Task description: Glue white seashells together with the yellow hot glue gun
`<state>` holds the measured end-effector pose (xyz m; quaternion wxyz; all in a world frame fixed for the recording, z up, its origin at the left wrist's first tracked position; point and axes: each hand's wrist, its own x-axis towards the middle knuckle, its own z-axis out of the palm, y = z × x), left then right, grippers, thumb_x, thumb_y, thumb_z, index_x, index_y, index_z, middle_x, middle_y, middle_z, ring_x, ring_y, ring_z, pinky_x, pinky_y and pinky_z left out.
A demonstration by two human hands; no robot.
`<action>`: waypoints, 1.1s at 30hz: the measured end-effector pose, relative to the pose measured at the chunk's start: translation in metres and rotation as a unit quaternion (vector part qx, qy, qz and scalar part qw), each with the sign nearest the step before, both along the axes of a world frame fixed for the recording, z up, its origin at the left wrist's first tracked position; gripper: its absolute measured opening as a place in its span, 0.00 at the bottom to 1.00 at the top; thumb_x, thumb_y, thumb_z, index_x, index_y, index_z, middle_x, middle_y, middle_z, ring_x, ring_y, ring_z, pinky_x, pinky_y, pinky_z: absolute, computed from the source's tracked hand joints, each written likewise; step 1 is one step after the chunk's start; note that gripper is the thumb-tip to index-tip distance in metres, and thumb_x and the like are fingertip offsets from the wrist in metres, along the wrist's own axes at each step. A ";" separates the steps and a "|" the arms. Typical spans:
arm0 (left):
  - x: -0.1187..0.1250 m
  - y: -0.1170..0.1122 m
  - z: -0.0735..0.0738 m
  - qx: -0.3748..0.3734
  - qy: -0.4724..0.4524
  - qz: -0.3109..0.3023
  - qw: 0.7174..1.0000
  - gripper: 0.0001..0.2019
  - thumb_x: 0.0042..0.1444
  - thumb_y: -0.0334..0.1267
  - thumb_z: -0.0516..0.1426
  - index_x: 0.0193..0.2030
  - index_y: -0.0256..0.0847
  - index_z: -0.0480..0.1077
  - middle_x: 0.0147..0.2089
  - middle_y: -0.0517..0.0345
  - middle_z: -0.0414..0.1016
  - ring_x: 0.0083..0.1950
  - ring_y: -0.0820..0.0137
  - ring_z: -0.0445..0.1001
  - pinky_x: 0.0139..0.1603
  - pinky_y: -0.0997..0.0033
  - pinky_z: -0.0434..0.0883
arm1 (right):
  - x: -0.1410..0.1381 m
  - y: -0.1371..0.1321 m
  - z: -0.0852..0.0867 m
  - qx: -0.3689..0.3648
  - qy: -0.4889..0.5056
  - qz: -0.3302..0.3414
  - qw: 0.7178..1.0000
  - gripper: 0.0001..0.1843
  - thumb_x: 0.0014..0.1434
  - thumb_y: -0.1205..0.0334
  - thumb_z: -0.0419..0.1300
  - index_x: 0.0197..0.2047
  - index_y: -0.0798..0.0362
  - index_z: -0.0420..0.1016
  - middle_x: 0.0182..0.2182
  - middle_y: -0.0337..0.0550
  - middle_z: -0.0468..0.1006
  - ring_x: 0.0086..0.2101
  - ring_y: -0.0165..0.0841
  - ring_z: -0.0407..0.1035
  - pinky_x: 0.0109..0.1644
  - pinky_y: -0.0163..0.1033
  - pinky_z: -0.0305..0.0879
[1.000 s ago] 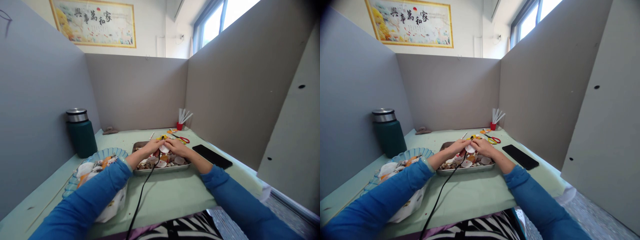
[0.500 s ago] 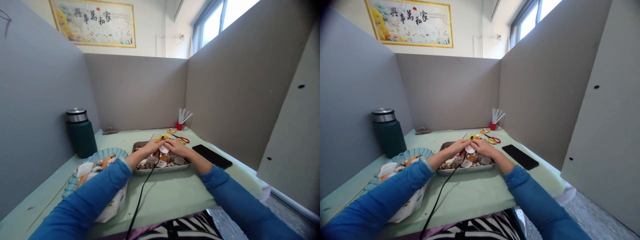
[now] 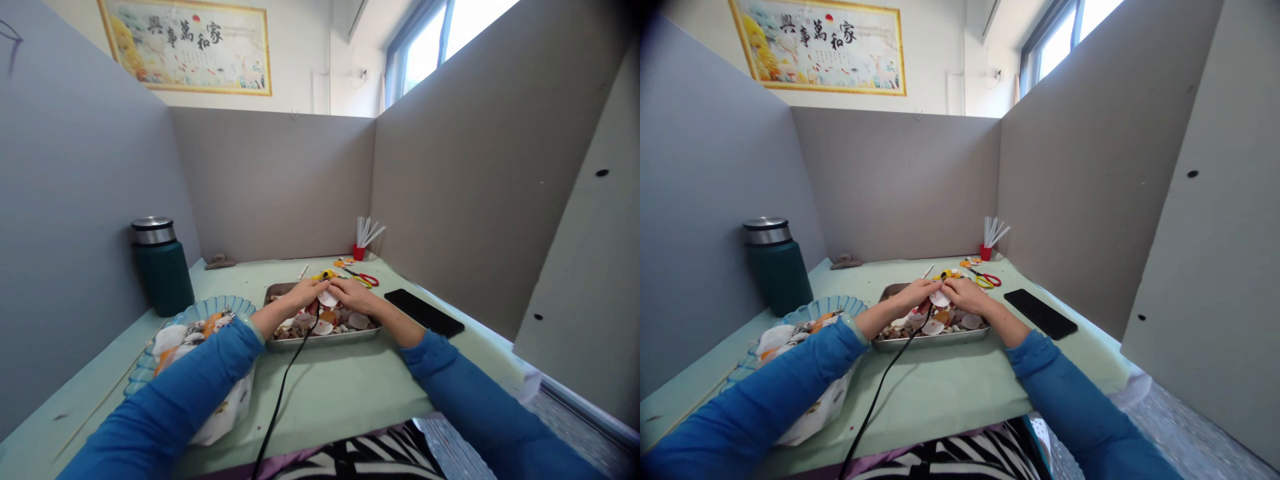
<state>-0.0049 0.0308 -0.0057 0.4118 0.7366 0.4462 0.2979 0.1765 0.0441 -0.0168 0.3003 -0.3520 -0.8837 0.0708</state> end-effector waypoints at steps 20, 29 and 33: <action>-0.001 0.003 -0.003 0.002 0.004 0.007 1.000 0.24 0.59 0.54 0.48 0.26 0.35 0.68 0.11 0.62 0.59 0.13 0.77 0.55 0.15 0.76 0.50 | 0.001 0.000 0.000 -0.002 0.005 -0.003 1.000 0.16 0.66 0.56 0.47 0.33 0.55 0.69 0.27 0.40 0.72 0.27 0.30 0.63 0.31 0.34 0.54; -0.001 0.003 -0.003 0.001 0.005 0.009 1.000 0.24 0.59 0.55 0.49 0.25 0.35 0.68 0.11 0.62 0.59 0.13 0.77 0.55 0.15 0.76 0.50 | 0.001 0.001 0.000 0.000 0.002 -0.011 1.000 0.17 0.66 0.56 0.47 0.31 0.55 0.70 0.25 0.40 0.71 0.27 0.29 0.63 0.31 0.34 0.53; 0.001 -0.001 0.000 -0.004 -0.014 0.011 1.000 0.24 0.58 0.56 0.50 0.26 0.35 0.66 0.12 0.64 0.59 0.13 0.78 0.54 0.14 0.77 0.49 | 0.000 0.000 0.001 -0.002 0.010 -0.007 1.000 0.17 0.66 0.56 0.47 0.32 0.55 0.71 0.25 0.40 0.72 0.26 0.30 0.63 0.31 0.34 0.54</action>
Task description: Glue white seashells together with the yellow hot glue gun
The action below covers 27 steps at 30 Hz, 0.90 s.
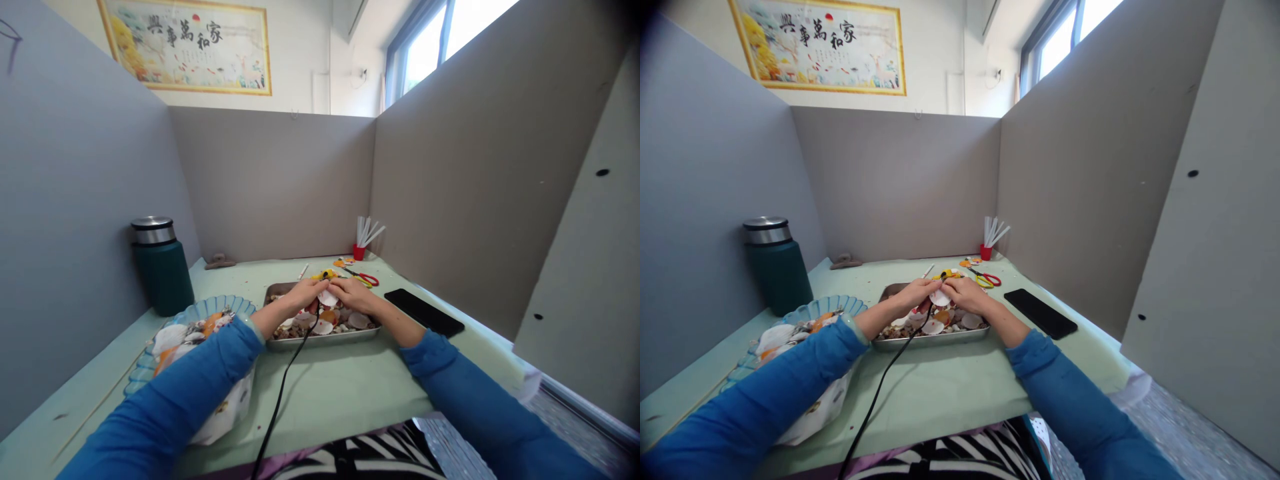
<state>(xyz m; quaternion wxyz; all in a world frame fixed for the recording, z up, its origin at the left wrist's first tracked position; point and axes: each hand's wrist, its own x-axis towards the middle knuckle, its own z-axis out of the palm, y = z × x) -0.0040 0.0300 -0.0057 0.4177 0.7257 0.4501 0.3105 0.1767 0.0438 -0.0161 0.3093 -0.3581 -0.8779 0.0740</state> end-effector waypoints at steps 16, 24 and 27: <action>-0.001 0.006 -0.003 0.036 0.001 0.002 0.999 0.24 0.57 0.58 0.49 0.25 0.36 0.65 0.15 0.60 0.64 0.14 0.78 0.56 0.16 0.77 0.50 | 0.001 0.001 0.000 0.017 0.013 0.004 1.000 0.18 0.66 0.57 0.47 0.32 0.55 0.72 0.25 0.40 0.71 0.27 0.29 0.62 0.31 0.34 0.53; -0.001 0.004 -0.002 0.051 0.010 0.010 0.999 0.21 0.58 0.54 0.49 0.25 0.37 0.64 0.14 0.62 0.62 0.13 0.78 0.55 0.16 0.76 0.49 | 0.000 0.000 0.000 0.015 0.011 0.000 1.000 0.18 0.66 0.57 0.47 0.32 0.55 0.72 0.24 0.40 0.71 0.27 0.30 0.63 0.32 0.34 0.54; -0.002 0.005 -0.002 0.053 0.015 0.007 0.998 0.21 0.59 0.52 0.48 0.24 0.38 0.64 0.12 0.63 0.59 0.14 0.77 0.54 0.17 0.76 0.49 | 0.000 -0.002 0.002 0.015 0.009 0.004 1.000 0.18 0.66 0.57 0.47 0.31 0.55 0.72 0.24 0.40 0.71 0.27 0.30 0.63 0.31 0.34 0.53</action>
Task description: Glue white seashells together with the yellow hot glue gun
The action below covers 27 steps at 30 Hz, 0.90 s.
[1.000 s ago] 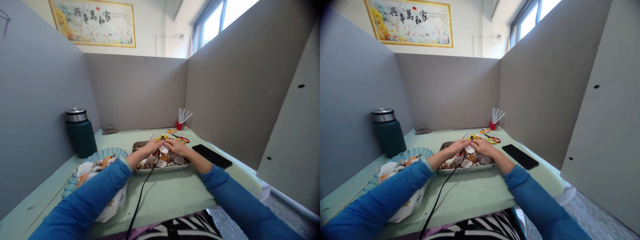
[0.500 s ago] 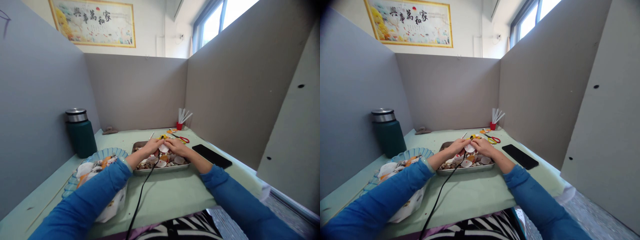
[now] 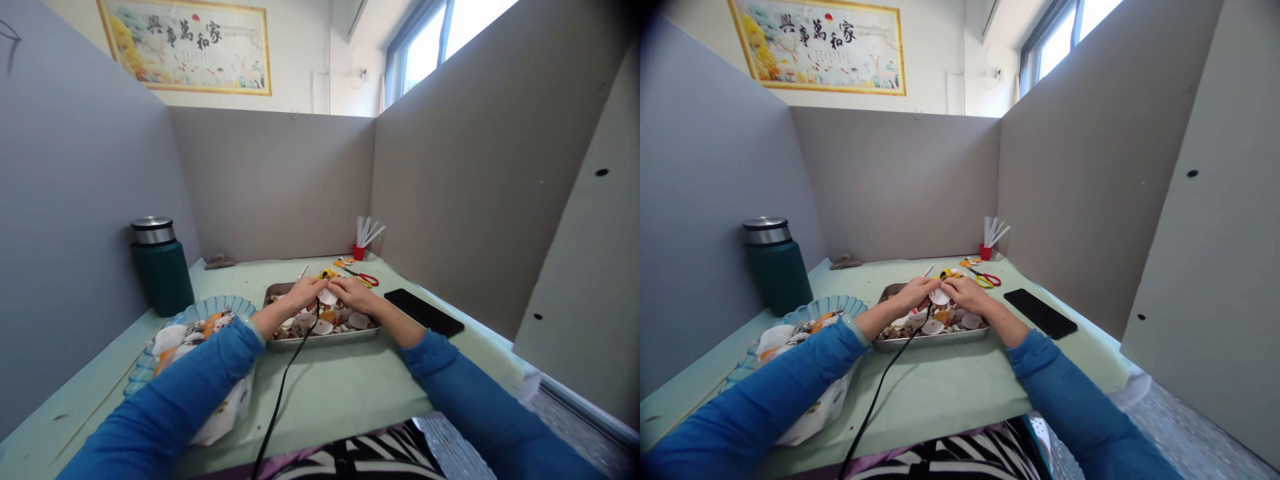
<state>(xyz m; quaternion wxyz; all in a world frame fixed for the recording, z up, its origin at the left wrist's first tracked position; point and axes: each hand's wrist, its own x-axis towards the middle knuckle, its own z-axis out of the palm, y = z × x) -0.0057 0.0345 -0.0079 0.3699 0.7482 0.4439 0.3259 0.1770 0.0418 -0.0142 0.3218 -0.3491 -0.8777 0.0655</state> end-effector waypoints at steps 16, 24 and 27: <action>0.001 -0.002 0.003 -0.008 -0.003 -0.006 1.000 0.24 0.57 0.57 0.48 0.25 0.37 0.65 0.12 0.62 0.59 0.14 0.77 0.55 0.17 0.76 0.50 | 0.001 0.001 -0.002 -0.003 0.007 0.006 1.000 0.18 0.67 0.55 0.46 0.38 0.54 0.74 0.27 0.41 0.73 0.27 0.31 0.64 0.33 0.35 0.56; 0.002 -0.008 0.007 0.002 -0.012 -0.010 1.000 0.21 0.58 0.54 0.50 0.25 0.38 0.64 0.11 0.65 0.56 0.14 0.77 0.54 0.18 0.75 0.49 | 0.002 0.003 -0.003 -0.013 0.030 0.016 0.999 0.18 0.67 0.54 0.45 0.37 0.54 0.73 0.27 0.40 0.72 0.28 0.32 0.65 0.34 0.35 0.58; 0.002 -0.010 0.008 -0.002 -0.017 -0.004 1.000 0.21 0.58 0.54 0.50 0.24 0.38 0.63 0.10 0.65 0.55 0.14 0.78 0.53 0.18 0.75 0.48 | 0.002 0.001 -0.002 -0.021 0.037 0.019 0.999 0.19 0.67 0.53 0.45 0.35 0.53 0.71 0.24 0.39 0.71 0.27 0.32 0.65 0.33 0.35 0.58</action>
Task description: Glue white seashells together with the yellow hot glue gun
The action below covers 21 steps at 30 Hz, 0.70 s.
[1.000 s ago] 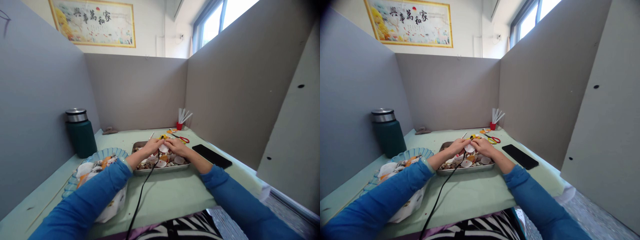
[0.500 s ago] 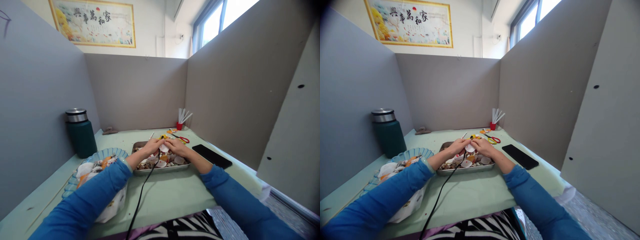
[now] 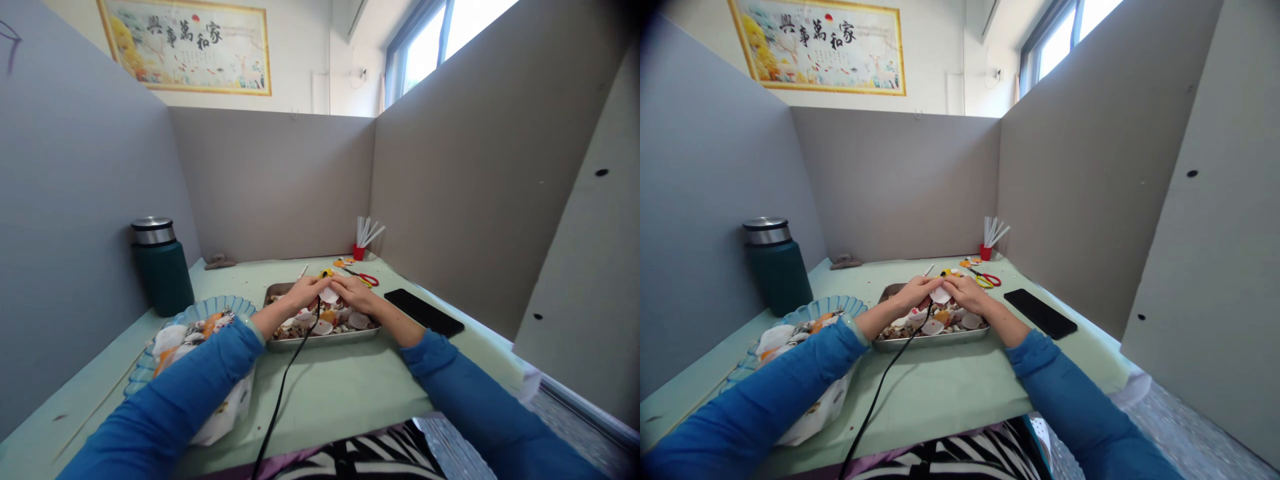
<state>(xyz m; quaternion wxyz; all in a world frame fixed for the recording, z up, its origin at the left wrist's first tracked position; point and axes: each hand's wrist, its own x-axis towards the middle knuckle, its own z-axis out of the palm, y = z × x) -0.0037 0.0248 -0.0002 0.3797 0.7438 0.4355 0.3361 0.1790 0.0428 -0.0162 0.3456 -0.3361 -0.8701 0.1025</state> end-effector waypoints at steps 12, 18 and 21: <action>0.001 0.001 0.000 -0.003 -0.027 -0.001 1.000 0.19 0.59 0.51 0.50 0.23 0.39 0.61 0.11 0.66 0.55 0.13 0.78 0.53 0.17 0.75 0.47 | 0.000 -0.009 0.006 -0.078 0.039 0.035 0.996 0.21 0.66 0.49 0.44 0.33 0.54 0.69 0.20 0.37 0.68 0.22 0.30 0.63 0.29 0.35 0.57; 0.002 0.003 -0.002 0.012 -0.025 0.010 1.000 0.19 0.58 0.51 0.50 0.24 0.39 0.61 0.11 0.67 0.55 0.12 0.79 0.53 0.15 0.77 0.48 | -0.001 -0.010 0.007 -0.068 0.043 0.026 0.996 0.21 0.67 0.50 0.44 0.32 0.54 0.68 0.18 0.36 0.66 0.22 0.30 0.63 0.30 0.35 0.57; 0.002 0.005 -0.003 0.039 -0.020 0.031 0.999 0.18 0.57 0.51 0.51 0.26 0.38 0.63 0.12 0.68 0.56 0.12 0.79 0.55 0.15 0.78 0.50 | -0.001 -0.008 0.006 -0.058 0.041 0.012 0.997 0.21 0.67 0.51 0.44 0.31 0.54 0.67 0.18 0.36 0.67 0.22 0.30 0.63 0.30 0.35 0.56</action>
